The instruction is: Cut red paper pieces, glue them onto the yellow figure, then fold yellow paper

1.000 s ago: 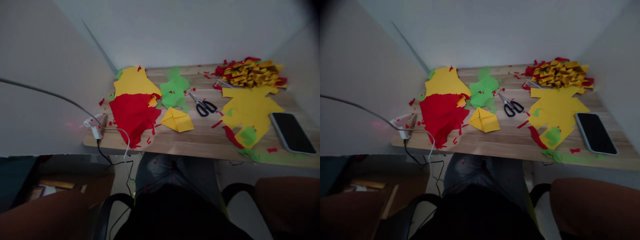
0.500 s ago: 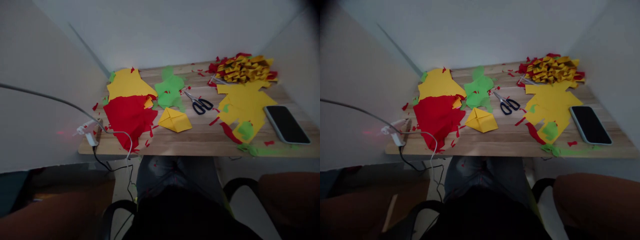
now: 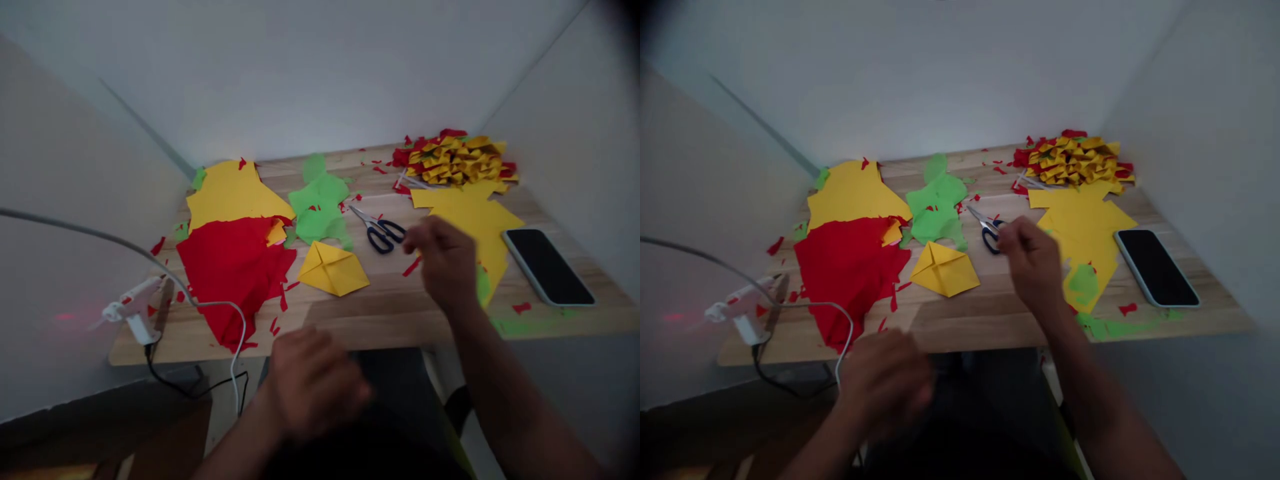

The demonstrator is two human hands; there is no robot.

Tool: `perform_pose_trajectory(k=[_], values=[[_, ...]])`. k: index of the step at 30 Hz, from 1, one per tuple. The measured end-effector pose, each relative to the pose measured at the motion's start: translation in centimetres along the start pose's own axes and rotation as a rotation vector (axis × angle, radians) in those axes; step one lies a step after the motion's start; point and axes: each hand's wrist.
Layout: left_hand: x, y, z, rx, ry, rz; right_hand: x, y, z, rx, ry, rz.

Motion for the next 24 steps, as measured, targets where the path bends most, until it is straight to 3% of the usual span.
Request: perform_pose_trajectory(k=[2,3,5,9,13,17,24], values=[[2.5,-2.8,3.2,0.051,0.042,-0.16,-0.2,0.5,2.4,-0.049,-0.106,-0.08],[3.4,-4.1,4.5,0.124,0.051,-0.307,-0.4,0.7,3.8,-0.087,-0.184,-0.145],[4.3,-6.1,6.4,0.229,-0.028,-0.449,-1.2,1.2,6.2,-0.181,-0.339,-0.284],[3.3,-7.0,7.4,0.246,-0.22,-0.458,-3.0,2.3,8.8,-0.377,-0.538,-0.364],[2.2,-5.8,7.2,0.25,-0.247,-0.442,-4.7,2.4,8.2,-0.441,-0.605,-0.378],[2.2,-6.4,7.8,0.282,-0.242,-0.405,-5.2,2.0,6.7,-0.4,-0.684,-0.387],[2.4,-8.5,8.0,0.364,-0.301,-0.348,-1.7,3.2,7.2,-0.138,-0.723,-0.298]])
Point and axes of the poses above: each hand's wrist, its own x-axis towards the middle knuckle, its own z-axis out of the palm, y = z × x, and after that the axes turned 10 degrees about -z, right-handed
